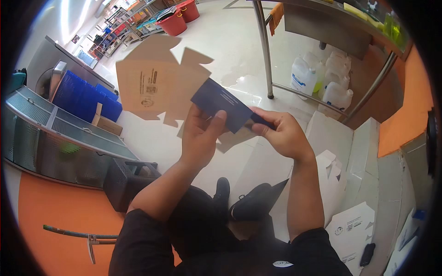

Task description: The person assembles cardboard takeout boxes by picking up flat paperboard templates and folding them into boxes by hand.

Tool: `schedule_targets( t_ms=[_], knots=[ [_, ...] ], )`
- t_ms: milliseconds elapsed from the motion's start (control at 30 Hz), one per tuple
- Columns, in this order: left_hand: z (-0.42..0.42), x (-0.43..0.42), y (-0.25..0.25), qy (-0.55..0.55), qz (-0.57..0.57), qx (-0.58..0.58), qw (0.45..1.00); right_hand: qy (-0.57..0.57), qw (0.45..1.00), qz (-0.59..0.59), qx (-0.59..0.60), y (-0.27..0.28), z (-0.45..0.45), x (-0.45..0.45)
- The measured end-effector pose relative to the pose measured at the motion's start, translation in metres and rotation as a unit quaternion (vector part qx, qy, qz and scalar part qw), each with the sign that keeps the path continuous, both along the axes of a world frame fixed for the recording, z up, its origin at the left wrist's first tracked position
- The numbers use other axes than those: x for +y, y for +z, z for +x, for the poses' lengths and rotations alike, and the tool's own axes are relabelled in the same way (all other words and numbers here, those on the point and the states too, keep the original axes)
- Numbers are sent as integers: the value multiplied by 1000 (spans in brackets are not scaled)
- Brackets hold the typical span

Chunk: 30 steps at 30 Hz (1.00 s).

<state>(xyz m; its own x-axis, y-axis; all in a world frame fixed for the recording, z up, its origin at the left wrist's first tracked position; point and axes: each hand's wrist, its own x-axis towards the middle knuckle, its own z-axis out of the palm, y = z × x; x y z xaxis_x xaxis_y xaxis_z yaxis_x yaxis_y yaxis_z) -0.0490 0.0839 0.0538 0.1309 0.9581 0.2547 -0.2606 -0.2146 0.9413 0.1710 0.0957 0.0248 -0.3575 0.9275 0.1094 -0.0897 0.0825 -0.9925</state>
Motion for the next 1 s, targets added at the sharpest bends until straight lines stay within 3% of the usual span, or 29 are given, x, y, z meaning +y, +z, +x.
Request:
schedule_targets(
  t_ms=[133, 233, 433, 533, 633, 800, 1000],
  knots=[
    [-3, 1, 11, 48, -31, -54, 997, -5, 984, 173, 40, 4, 4, -4],
    [-7, 3, 14, 68, -79, -68, 992, 19, 976, 216, -10, 8, 15, -3],
    [-9, 2, 11, 19, -100, -87, 991, 23, 970, 201, 132, -9, 24, 6],
    [-7, 0, 14, -23, -85, -72, 994, 17, 968, 210, 139, -2, 23, 0],
    [-7, -1, 10, -52, -59, -38, 996, -34, 951, 303, 60, 6, 16, -1],
    [-14, -5, 8, -104, 10, 57, 993, -86, 936, 342, 11, 7, 9, -4],
    [-4, -13, 18, -97, -2, 7, 995, -113, 910, 397, -20, 9, 3, -7]
  ],
)
